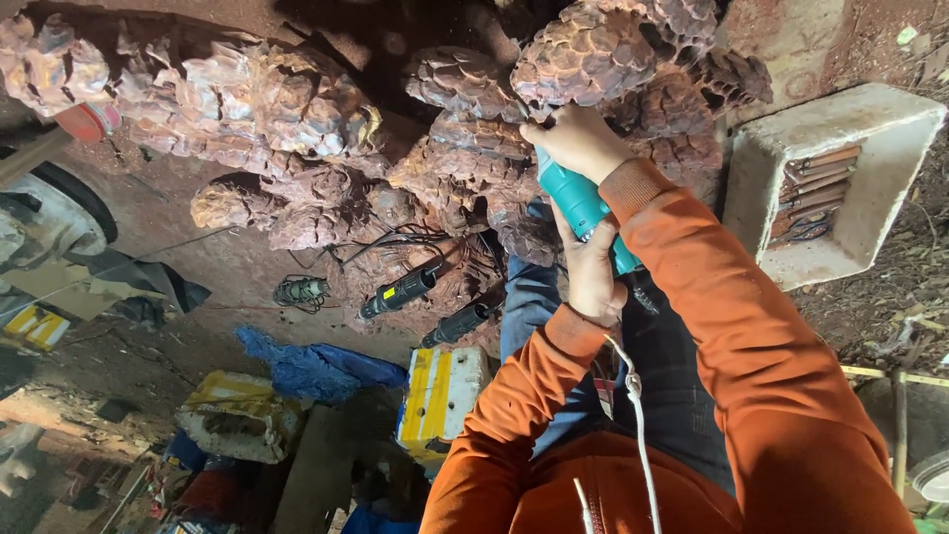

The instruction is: Carving intricate patterns into a large wooden sculpture using a handheld rotary tool.

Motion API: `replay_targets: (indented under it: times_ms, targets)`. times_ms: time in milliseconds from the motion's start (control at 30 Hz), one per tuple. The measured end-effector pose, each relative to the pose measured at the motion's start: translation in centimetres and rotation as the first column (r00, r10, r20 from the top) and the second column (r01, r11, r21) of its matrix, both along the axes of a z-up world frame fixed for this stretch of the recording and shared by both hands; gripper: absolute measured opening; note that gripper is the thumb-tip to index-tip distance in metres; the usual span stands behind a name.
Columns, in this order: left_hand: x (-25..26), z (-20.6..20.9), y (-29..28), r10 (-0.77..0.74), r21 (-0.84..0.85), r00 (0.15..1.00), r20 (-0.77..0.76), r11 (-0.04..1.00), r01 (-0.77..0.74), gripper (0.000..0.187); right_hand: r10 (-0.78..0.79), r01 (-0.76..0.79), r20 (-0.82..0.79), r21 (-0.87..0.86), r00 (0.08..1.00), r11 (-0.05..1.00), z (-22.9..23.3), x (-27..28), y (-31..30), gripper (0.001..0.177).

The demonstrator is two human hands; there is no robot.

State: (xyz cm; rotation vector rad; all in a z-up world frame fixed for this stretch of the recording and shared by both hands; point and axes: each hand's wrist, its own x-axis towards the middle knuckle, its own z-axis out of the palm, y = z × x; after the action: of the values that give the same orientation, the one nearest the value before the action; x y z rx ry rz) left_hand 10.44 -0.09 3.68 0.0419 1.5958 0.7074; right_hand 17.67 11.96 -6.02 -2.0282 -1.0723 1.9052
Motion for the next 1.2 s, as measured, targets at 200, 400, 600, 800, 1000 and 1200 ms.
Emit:
replay_targets:
  times_ms: [200,400,600,800,1000,1200]
  targets:
    - [0.0,2.1,1.1,0.052,-0.025,0.984,0.168,0.999,-0.048,0.091,0.063,-0.062,0.014,-0.051,0.998,0.997,-1.4,-0.5,-0.1,0.050]
    - [-0.6,2.1,0.8,0.020,0.010,0.977,0.214,1.000,-0.022,0.087,0.072,-0.071,0.074,-0.014,0.995,0.997,-0.3,-0.6,-0.6,0.051]
    - [-2.7,-2.0,-2.4,-0.076,0.070,0.996,0.041,0.995,0.073,0.106,-0.015,-0.007,0.130,0.166,0.991,0.986,1.8,-1.6,-1.1,0.063]
    - [-3.4,-1.6,-1.1,-0.083,0.075,0.992,0.095,0.994,0.076,0.104,-0.014,-0.014,0.186,0.146,0.982,0.989,0.3,-2.6,-0.6,0.060]
    - [-5.0,-1.6,-1.0,-0.118,0.055,0.986,0.116,0.992,0.112,0.105,0.023,-0.062,0.283,0.129,0.959,0.990,-0.3,-3.6,-0.9,0.064]
    - [-5.7,-0.4,-0.3,-0.141,0.041,0.986,0.086,0.990,0.138,0.110,-0.136,0.104,0.193,0.167,0.972,0.980,1.7,-4.1,-1.7,0.056]
